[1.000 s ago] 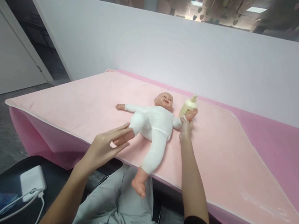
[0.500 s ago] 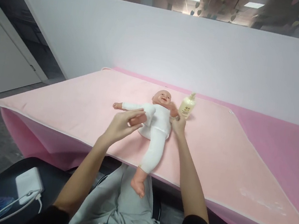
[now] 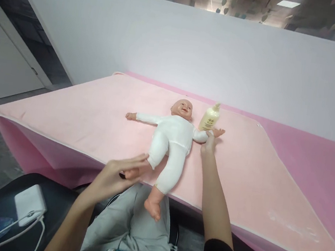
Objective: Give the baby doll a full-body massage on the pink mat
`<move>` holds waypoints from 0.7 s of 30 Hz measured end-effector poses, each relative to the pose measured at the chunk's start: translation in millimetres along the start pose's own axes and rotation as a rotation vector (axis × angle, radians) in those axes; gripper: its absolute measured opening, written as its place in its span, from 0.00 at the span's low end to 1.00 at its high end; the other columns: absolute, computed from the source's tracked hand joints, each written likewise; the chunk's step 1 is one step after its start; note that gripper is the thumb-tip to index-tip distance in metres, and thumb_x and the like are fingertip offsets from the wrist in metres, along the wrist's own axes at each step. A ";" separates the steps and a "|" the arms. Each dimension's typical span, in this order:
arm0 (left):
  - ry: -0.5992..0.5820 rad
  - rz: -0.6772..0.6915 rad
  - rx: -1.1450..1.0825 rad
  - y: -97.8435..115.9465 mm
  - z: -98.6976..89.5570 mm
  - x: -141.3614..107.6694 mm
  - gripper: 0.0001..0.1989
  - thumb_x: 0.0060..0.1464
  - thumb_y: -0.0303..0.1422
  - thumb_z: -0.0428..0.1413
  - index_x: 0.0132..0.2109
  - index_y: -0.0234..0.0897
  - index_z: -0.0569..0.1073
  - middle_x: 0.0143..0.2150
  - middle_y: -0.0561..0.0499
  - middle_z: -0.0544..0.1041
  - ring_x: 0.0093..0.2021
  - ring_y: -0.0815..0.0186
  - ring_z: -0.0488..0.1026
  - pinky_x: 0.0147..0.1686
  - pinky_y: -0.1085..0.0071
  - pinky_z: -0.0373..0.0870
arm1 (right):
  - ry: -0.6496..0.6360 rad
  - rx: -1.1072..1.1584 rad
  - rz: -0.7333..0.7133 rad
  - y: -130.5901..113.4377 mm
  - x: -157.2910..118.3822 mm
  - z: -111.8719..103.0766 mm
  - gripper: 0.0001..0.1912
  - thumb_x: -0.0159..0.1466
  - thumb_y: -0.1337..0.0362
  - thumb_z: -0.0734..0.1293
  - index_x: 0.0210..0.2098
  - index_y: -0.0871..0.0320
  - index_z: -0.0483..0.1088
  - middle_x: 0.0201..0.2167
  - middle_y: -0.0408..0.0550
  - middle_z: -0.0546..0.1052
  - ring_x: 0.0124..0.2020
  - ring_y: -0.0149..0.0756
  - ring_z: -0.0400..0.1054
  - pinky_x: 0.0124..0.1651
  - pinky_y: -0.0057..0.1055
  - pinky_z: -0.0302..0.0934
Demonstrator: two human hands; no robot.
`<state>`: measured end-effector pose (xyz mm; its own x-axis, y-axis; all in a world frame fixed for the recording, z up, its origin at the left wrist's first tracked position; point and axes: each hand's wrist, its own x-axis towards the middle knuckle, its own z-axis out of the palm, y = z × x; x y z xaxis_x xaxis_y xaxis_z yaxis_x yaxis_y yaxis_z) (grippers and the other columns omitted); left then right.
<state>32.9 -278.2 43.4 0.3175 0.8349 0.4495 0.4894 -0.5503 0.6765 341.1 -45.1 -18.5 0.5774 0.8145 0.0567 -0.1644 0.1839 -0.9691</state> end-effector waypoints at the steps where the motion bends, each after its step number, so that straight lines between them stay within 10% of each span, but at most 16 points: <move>1: -0.018 0.014 -0.014 2.0 2.3 -5.9 0.16 0.55 0.29 0.55 0.50 0.43 0.77 0.57 0.49 0.73 0.57 0.58 0.70 0.54 0.61 0.72 | 0.013 0.011 -0.003 0.3 1.0 -0.8 0.30 0.50 0.62 0.63 0.54 0.52 0.63 0.50 0.48 0.71 0.50 0.40 0.68 0.49 0.42 0.69; 7: 0.098 0.074 0.051 4.3 -16.9 42.5 0.16 0.53 0.31 0.58 0.51 0.41 0.76 0.58 0.47 0.72 0.58 0.56 0.70 0.54 0.62 0.72 | 0.058 -0.091 -0.180 -15.3 -28.6 9.4 0.27 0.46 0.63 0.68 0.48 0.56 0.70 0.43 0.46 0.75 0.44 0.39 0.70 0.49 0.39 0.67; 13: -0.054 0.185 0.119 -29.9 4.5 118.7 0.20 0.50 0.21 0.54 0.50 0.35 0.74 0.59 0.42 0.72 0.58 0.56 0.71 0.55 0.59 0.68 | -0.444 -0.504 -0.618 -31.0 -70.8 20.8 0.22 0.51 0.69 0.62 0.44 0.55 0.75 0.42 0.47 0.78 0.45 0.41 0.69 0.52 0.40 0.62; 21: 0.245 0.128 0.037 -8.7 4.5 55.5 0.26 0.53 0.27 0.56 0.60 0.40 0.65 0.58 0.44 0.73 0.58 0.59 0.70 0.56 0.63 0.69 | -0.099 -0.206 -0.255 -23.3 -41.0 14.2 0.20 0.43 0.67 0.69 0.38 0.59 0.74 0.34 0.45 0.76 0.35 0.37 0.69 0.40 0.35 0.66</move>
<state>49.9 -227.0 59.8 0.1749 0.7297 0.6611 0.4882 -0.6473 0.5853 309.9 -74.9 5.1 0.4968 0.8079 0.3169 0.1459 0.2822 -0.9482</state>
